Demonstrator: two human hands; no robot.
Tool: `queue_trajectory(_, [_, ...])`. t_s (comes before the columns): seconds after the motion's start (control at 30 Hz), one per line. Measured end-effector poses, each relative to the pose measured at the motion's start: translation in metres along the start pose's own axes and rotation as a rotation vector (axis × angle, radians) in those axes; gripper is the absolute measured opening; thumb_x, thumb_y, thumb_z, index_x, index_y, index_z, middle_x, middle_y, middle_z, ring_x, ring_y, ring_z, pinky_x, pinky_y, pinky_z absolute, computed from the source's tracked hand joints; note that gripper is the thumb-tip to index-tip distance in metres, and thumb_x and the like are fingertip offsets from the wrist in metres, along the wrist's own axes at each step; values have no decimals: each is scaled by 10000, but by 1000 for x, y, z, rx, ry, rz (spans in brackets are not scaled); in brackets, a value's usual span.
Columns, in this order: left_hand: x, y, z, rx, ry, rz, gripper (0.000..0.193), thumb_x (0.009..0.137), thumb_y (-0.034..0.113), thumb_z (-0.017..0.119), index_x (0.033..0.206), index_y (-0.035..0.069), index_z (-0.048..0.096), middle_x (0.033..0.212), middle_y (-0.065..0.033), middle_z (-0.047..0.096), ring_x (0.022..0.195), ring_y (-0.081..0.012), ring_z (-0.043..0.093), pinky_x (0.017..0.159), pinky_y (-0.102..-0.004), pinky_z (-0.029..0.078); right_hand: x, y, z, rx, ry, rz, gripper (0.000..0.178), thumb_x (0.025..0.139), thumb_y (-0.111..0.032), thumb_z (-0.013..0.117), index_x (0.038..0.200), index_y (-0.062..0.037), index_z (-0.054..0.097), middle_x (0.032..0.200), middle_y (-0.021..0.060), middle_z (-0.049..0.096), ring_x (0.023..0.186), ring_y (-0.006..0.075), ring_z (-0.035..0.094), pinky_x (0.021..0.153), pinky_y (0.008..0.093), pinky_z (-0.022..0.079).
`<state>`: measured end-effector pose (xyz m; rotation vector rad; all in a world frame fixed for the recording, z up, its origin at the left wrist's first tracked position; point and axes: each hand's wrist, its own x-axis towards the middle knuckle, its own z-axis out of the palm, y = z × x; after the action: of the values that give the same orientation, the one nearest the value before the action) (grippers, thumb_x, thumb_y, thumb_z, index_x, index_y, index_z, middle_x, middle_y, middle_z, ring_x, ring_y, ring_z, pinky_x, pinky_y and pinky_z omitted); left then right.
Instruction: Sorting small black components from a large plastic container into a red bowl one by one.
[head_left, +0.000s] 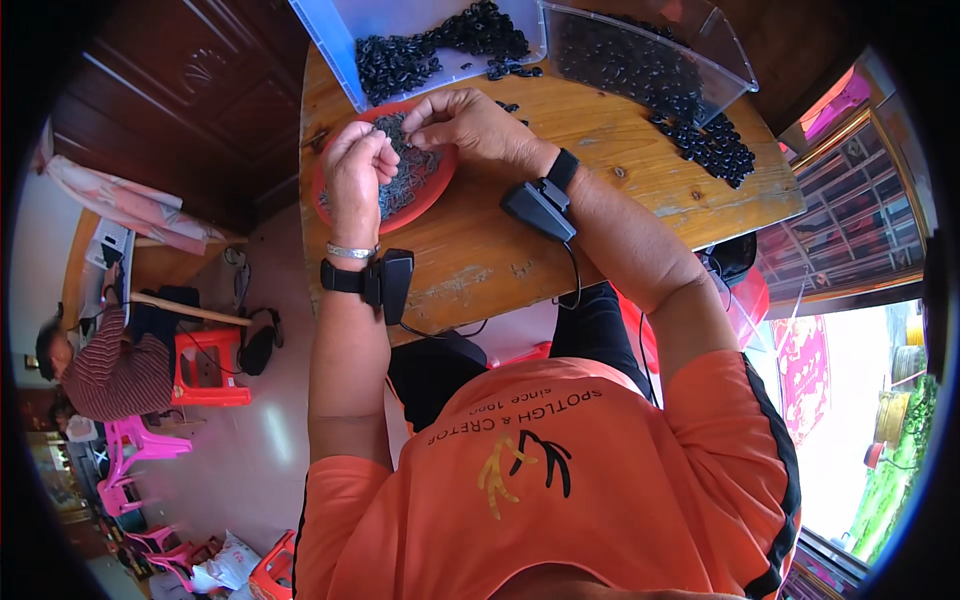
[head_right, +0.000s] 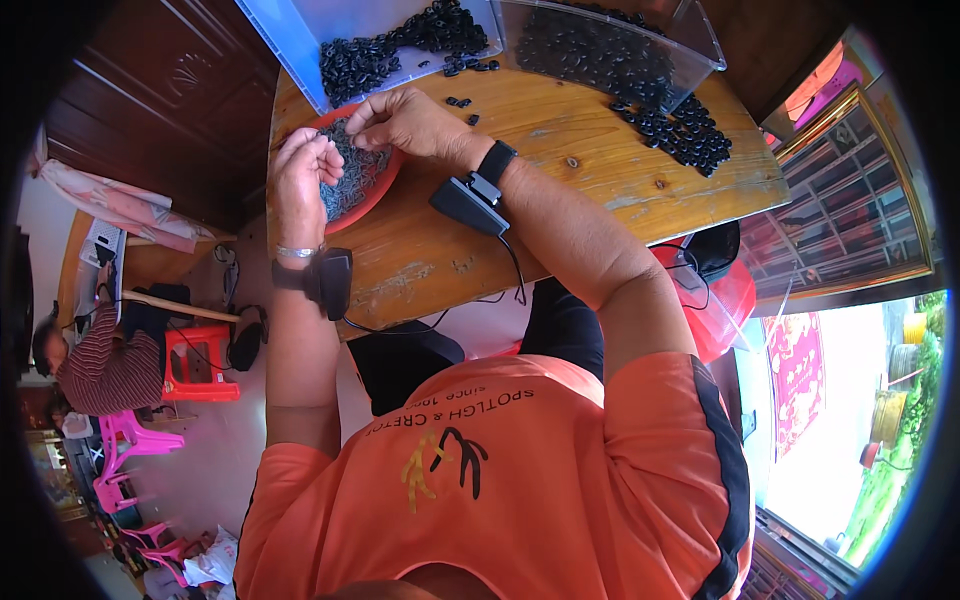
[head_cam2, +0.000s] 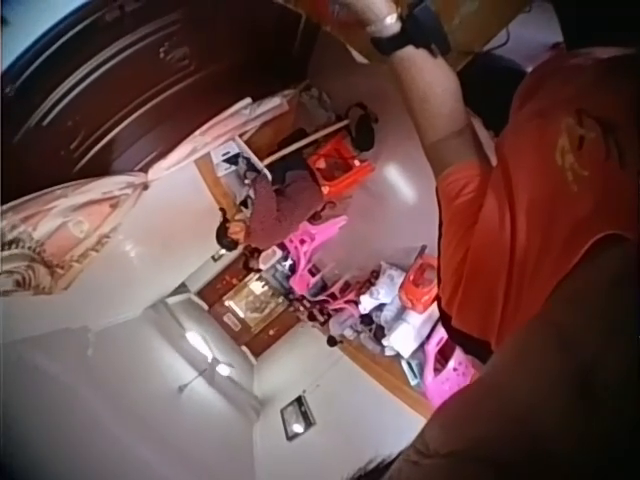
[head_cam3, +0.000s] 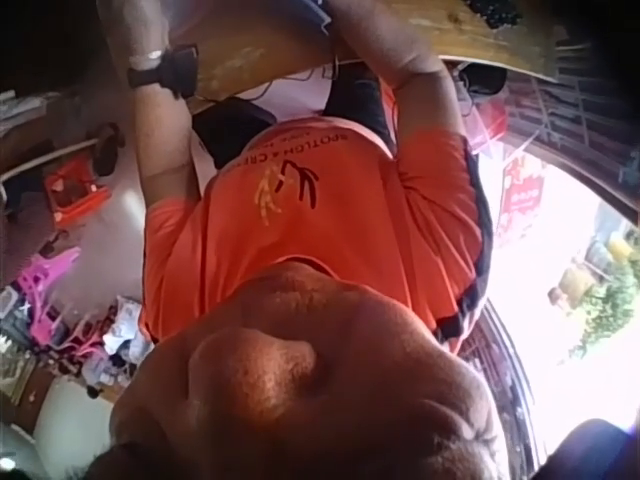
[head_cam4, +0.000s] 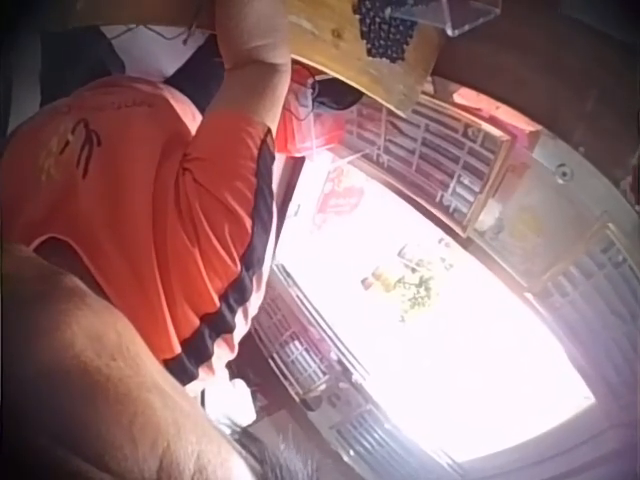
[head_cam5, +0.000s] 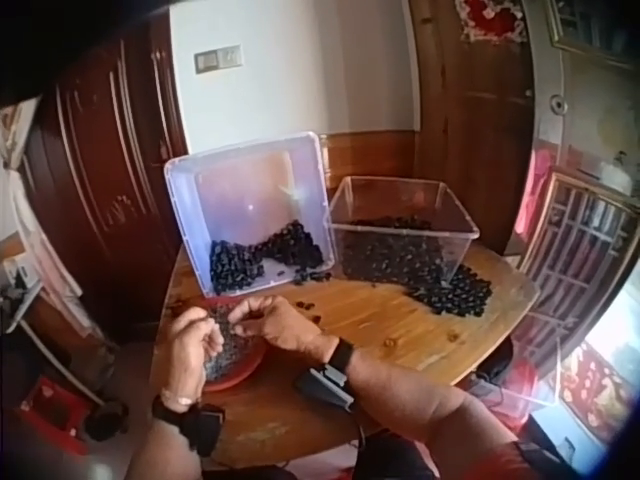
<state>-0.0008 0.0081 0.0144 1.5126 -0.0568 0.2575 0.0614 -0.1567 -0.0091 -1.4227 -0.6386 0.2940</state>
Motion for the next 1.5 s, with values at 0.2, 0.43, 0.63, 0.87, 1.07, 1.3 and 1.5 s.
queue_trajectory(0.2, [-1, 0, 2, 23, -22, 12, 190, 854, 127, 484, 681, 63, 526, 600, 3, 531, 522, -53, 453, 485, -181, 351, -3, -1, -1, 39, 9, -56, 170, 792, 25, 648, 961, 3, 655, 906, 44, 662, 855, 124, 619, 805, 248, 500])
queue_trajectory(0.43, [2, -1, -6, -25, -3, 52, 164, 861, 124, 489, 726, 53, 551, 615, -5, 542, 525, -58, 457, 496, -186, 362, -7, -7, 13, -523, 190, -175, 140, 771, -77, 672, 902, -27, 672, 883, 83, 666, 846, 174, 634, 805, 282, 486])
queue_trajectory(0.63, [4, 1, -9, -54, 92, 111, 128, 861, 127, 514, 784, 38, 565, 646, -12, 564, 552, -63, 486, 515, -190, 376, -6, 4, 40, -1106, -154, -291, 151, 732, -176, 650, 842, -78, 679, 848, 113, 632, 814, 311, 609, 758, 387, 488])
queue_trajectory(0.87, [3, 2, -9, -55, 98, 85, 127, 859, 120, 514, 792, 31, 574, 640, -13, 563, 550, -66, 481, 512, -191, 372, 0, 3, 37, -1061, -106, -220, 134, 743, -151, 645, 843, -74, 687, 836, 120, 643, 832, 297, 616, 766, 364, 490])
queue_trajectory(1.07, [4, 2, -9, -54, 83, 93, 126, 853, 123, 516, 805, 25, 578, 633, -20, 562, 542, -68, 472, 513, -189, 372, 4, 3, 16, -615, 3, -143, 179, 793, -84, 644, 964, -65, 693, 904, 98, 685, 819, 177, 638, 777, 285, 490])
queue_trajectory(1.3, [3, 0, -8, -43, 80, 84, 120, 847, 117, 509, 811, 24, 576, 632, -21, 563, 537, -66, 469, 510, -188, 370, -1, -4, 12, -273, -53, 1, 168, 791, -49, 642, 950, -23, 687, 878, 26, 671, 823, 98, 589, 785, 253, 477])
queue_trajectory(1.5, [3, -1, -7, -30, 72, 77, 122, 848, 123, 507, 798, 32, 572, 626, -15, 557, 535, -64, 470, 502, -183, 365, -3, -11, 15, -345, -58, -35, 155, 795, -24, 629, 942, -13, 675, 862, 27, 660, 814, 95, 589, 786, 243, 475])
